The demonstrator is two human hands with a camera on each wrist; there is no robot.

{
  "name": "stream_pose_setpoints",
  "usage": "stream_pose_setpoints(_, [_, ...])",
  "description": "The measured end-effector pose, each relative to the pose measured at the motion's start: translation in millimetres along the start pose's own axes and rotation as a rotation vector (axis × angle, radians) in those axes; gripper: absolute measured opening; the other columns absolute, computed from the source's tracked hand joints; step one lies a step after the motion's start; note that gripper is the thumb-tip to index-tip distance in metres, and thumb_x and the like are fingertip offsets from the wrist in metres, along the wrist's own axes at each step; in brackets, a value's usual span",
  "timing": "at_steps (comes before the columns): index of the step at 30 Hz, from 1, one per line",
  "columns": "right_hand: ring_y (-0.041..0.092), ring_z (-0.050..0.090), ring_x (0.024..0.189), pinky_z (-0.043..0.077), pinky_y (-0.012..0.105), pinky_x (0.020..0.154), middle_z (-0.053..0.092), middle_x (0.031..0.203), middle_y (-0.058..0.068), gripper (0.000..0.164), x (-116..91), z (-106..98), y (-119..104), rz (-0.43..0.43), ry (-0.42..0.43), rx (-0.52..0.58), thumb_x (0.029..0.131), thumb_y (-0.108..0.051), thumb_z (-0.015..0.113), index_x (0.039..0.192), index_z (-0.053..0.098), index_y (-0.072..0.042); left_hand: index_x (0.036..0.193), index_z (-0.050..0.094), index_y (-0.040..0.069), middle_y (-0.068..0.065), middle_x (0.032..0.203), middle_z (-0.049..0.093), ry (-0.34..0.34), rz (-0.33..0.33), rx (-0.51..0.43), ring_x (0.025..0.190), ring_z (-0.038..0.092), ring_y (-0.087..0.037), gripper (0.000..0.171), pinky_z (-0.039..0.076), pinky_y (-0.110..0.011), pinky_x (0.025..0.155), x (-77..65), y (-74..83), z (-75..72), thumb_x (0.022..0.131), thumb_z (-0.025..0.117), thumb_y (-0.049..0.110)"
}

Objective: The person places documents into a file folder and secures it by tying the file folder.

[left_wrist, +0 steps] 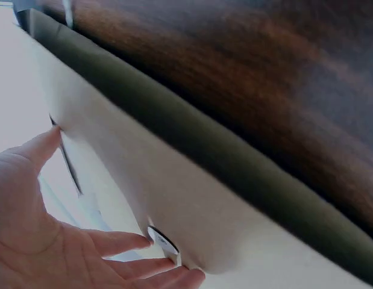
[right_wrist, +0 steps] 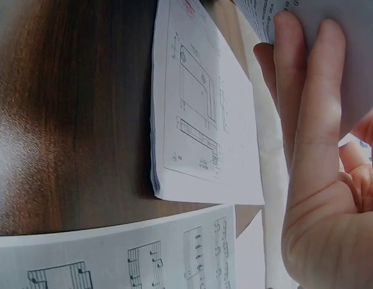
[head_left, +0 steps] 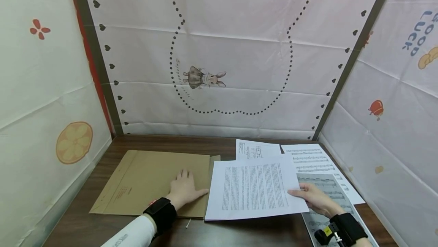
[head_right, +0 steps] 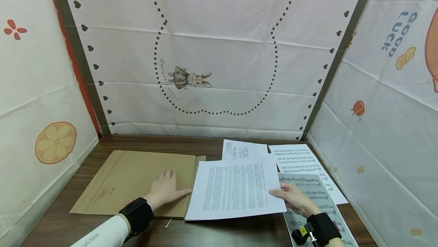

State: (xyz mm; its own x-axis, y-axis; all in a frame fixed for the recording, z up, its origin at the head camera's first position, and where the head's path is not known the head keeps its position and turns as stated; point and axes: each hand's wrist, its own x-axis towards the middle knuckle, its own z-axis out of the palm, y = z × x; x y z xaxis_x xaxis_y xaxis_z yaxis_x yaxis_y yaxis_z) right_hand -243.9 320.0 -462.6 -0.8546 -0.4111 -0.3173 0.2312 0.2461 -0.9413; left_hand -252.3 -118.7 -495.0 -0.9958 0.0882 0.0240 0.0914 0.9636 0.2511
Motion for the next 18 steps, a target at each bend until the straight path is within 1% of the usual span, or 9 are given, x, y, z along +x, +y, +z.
stream_pose_setpoints(3, [0.014, 0.078, 0.095, 0.064, 0.030, 0.080, 0.079, 0.112, 0.004, 0.045, -0.1, -1.8, -2.1, -0.010, -0.004, -0.015, 0.104, -0.019, 0.059, 0.138, 0.055, 0.011, 0.140, 0.048, -0.017, -0.039, 0.148, 0.046, -0.008, -0.007, 0.029, 0.138, 0.046, -0.053, 0.114, 0.060, -0.059, 0.085, 1.1, 2.6, 1.9, 0.076, 0.072, 0.074])
stream_pose_setpoints(6, [0.015, 0.078, 0.095, 0.064, 0.030, 0.080, 0.079, 0.112, 0.004, 0.046, 0.6, -2.1, -4.8, -0.006, 0.004, -0.034, 0.103, -0.019, 0.060, 0.137, 0.055, 0.011, 0.141, 0.047, -0.017, -0.040, 0.149, 0.045, -0.018, -0.010, 0.054, 0.139, 0.044, -0.054, 0.118, 0.061, -0.056, 0.084, 1.7, 4.7, 2.6, 0.074, 0.072, 0.076])
stream_pose_setpoints(12, [0.017, 0.078, 0.094, 0.064, 0.032, 0.079, 0.078, 0.113, 0.007, 0.045, 4.0, -2.3, -8.8, 0.021, 0.038, -0.066, 0.102, -0.019, 0.062, 0.137, 0.056, 0.010, 0.139, 0.050, -0.017, -0.040, 0.147, 0.046, -0.023, -0.014, 0.070, 0.137, 0.045, -0.055, 0.109, 0.060, -0.057, 0.086, 1.8, 9.2, 0.4, 0.077, 0.076, 0.069])
stream_pose_setpoints(15, [0.018, 0.078, 0.095, 0.064, 0.032, 0.081, 0.078, 0.115, 0.009, 0.047, 6.4, -4.0, -11.0, 0.021, 0.027, -0.075, 0.102, -0.019, 0.062, 0.138, 0.055, 0.010, 0.136, 0.052, -0.017, -0.040, 0.145, 0.047, -0.026, -0.016, 0.061, 0.134, 0.048, -0.056, 0.102, 0.059, -0.059, 0.087, 2.3, 10.8, -0.2, 0.078, 0.078, 0.064])
stream_pose_setpoints(18, [0.018, 0.078, 0.096, 0.064, 0.031, 0.082, 0.078, 0.115, 0.009, 0.047, 8.2, -5.9, -14.4, 0.011, -0.001, -0.072, 0.102, -0.019, 0.061, 0.138, 0.055, 0.010, 0.133, 0.055, -0.016, -0.041, 0.144, 0.048, -0.036, -0.017, 0.024, 0.132, 0.049, -0.057, 0.094, 0.058, -0.062, 0.089, 3.6, 12.1, -1.2, 0.079, 0.079, 0.057])
